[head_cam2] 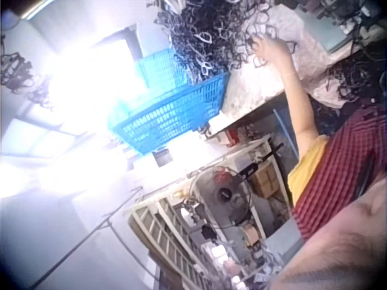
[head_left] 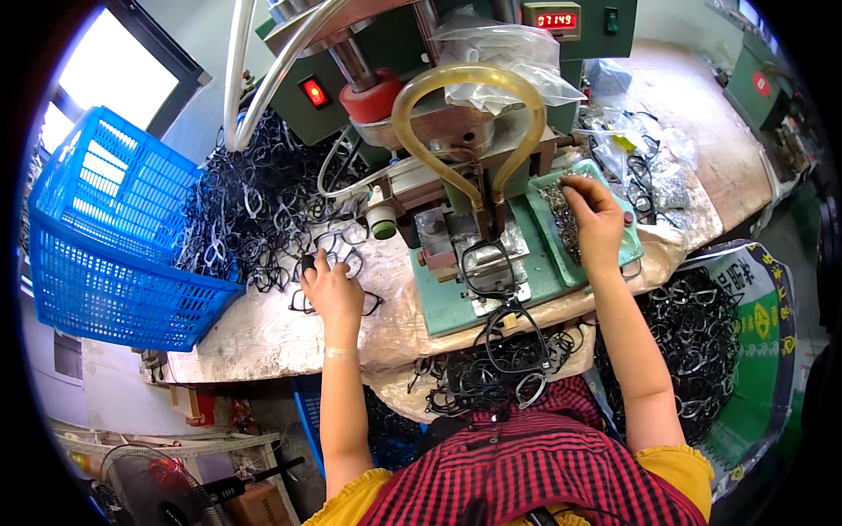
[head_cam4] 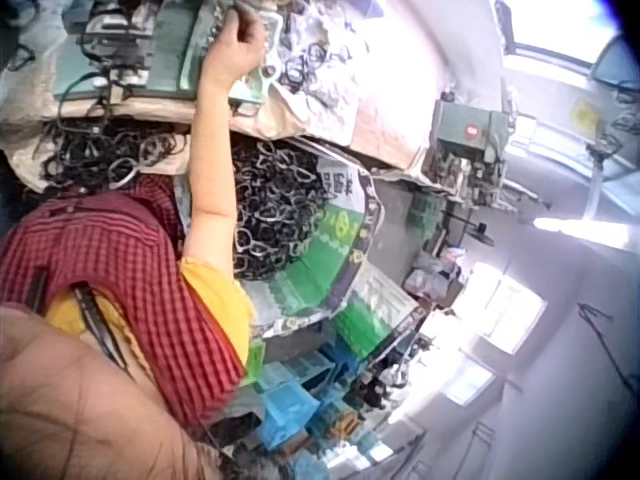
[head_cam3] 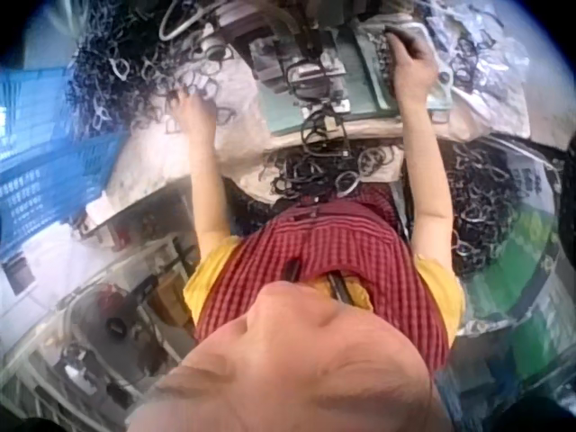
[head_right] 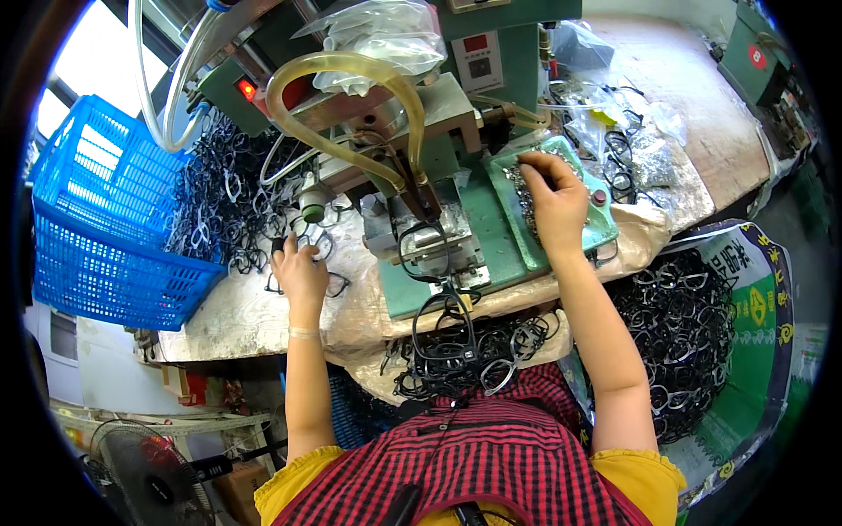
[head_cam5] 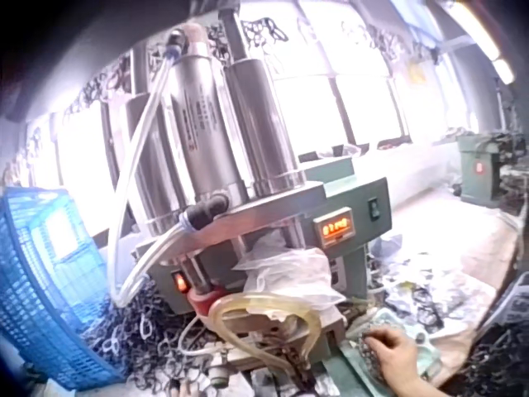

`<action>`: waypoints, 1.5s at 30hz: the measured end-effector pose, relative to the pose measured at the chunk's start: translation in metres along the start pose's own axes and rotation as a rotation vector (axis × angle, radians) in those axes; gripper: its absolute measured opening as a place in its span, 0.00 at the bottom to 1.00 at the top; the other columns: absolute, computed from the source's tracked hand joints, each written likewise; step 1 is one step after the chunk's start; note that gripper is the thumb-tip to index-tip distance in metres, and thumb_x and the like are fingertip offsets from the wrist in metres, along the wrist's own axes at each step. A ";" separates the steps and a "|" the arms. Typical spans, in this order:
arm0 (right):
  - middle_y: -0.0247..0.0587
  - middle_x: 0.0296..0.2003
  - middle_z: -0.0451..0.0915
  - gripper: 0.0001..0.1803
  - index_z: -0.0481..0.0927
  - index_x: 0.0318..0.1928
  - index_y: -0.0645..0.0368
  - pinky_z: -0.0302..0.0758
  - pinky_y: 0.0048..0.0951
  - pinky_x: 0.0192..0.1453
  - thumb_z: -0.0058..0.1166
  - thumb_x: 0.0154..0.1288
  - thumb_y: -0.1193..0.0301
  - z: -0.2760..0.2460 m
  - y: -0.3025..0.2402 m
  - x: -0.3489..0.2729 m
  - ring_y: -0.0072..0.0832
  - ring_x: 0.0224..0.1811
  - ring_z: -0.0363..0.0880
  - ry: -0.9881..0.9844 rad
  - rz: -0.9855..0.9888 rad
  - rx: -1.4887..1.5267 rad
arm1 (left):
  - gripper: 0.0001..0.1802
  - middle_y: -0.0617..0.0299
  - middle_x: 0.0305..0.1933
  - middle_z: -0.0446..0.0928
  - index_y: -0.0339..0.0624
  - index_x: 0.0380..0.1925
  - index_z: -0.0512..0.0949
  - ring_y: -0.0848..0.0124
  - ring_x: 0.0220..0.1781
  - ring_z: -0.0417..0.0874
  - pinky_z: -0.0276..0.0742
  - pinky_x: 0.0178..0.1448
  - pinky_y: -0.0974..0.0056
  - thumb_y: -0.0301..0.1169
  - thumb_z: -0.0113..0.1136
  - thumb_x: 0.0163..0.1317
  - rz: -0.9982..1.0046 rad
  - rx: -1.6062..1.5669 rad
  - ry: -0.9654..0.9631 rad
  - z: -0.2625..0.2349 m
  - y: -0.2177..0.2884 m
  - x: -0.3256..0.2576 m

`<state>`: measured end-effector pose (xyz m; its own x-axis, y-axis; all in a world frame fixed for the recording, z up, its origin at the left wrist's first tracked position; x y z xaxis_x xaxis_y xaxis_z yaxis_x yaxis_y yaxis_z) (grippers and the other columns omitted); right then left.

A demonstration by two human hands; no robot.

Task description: The person repeatedly picks up eyeglass frames and small metal parts from a tray, places them into a press machine, and operates the machine to attach the parts. Finished glasses are placed into a large bag on the right.

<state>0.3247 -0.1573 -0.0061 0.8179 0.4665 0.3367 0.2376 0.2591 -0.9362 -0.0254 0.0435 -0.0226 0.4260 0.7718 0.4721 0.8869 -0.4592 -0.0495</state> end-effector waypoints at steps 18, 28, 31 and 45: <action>0.43 0.39 0.85 0.15 0.81 0.47 0.65 0.78 0.28 0.51 0.63 0.57 0.79 0.036 -0.075 -0.038 0.30 0.43 0.84 -0.252 -0.196 -0.001 | 0.16 0.48 0.59 0.79 0.51 0.32 0.85 0.48 0.50 0.77 0.72 0.59 0.51 0.19 0.62 0.43 0.284 -0.105 -0.260 -0.036 -0.020 -0.028; 0.41 0.43 0.85 0.26 0.70 0.60 0.67 0.76 0.25 0.54 0.61 0.62 0.80 0.054 -0.100 -0.057 0.22 0.49 0.81 -0.330 0.186 0.390 | 0.09 0.50 0.50 0.86 0.30 0.43 0.83 0.62 0.51 0.86 0.80 0.57 0.64 0.15 0.57 0.67 -0.122 -0.863 0.348 -0.028 -0.019 -0.032; 0.46 0.51 0.83 0.28 0.68 0.63 0.69 0.75 0.28 0.59 0.57 0.63 0.81 0.054 -0.114 -0.068 0.27 0.54 0.82 -0.312 0.201 0.428 | 0.05 0.47 0.47 0.85 0.31 0.38 0.82 0.56 0.49 0.87 0.83 0.57 0.58 0.17 0.56 0.68 0.171 -1.074 0.559 -0.093 0.049 -0.034; 0.50 0.51 0.81 0.07 0.85 0.34 0.56 0.73 0.47 0.64 0.65 0.54 0.71 -0.050 -0.002 -0.017 0.48 0.64 0.74 -0.110 -0.417 -0.892 | 0.11 0.54 0.44 0.86 0.40 0.35 0.80 0.53 0.43 0.87 0.85 0.53 0.50 0.20 0.63 0.50 1.004 -0.962 0.228 -0.152 0.144 -0.012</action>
<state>0.3363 -0.2084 -0.0147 0.5364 0.5708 0.6216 0.8401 -0.2905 -0.4581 0.0695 -0.0989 0.0987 0.6751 -0.1041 0.7303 -0.2798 -0.9521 0.1230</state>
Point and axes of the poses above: each hand's wrist, its own x-axis towards the middle knuckle, its own z-axis out of the palm, y = z × x, the point moved 1 cm from there along x, towards the middle knuckle
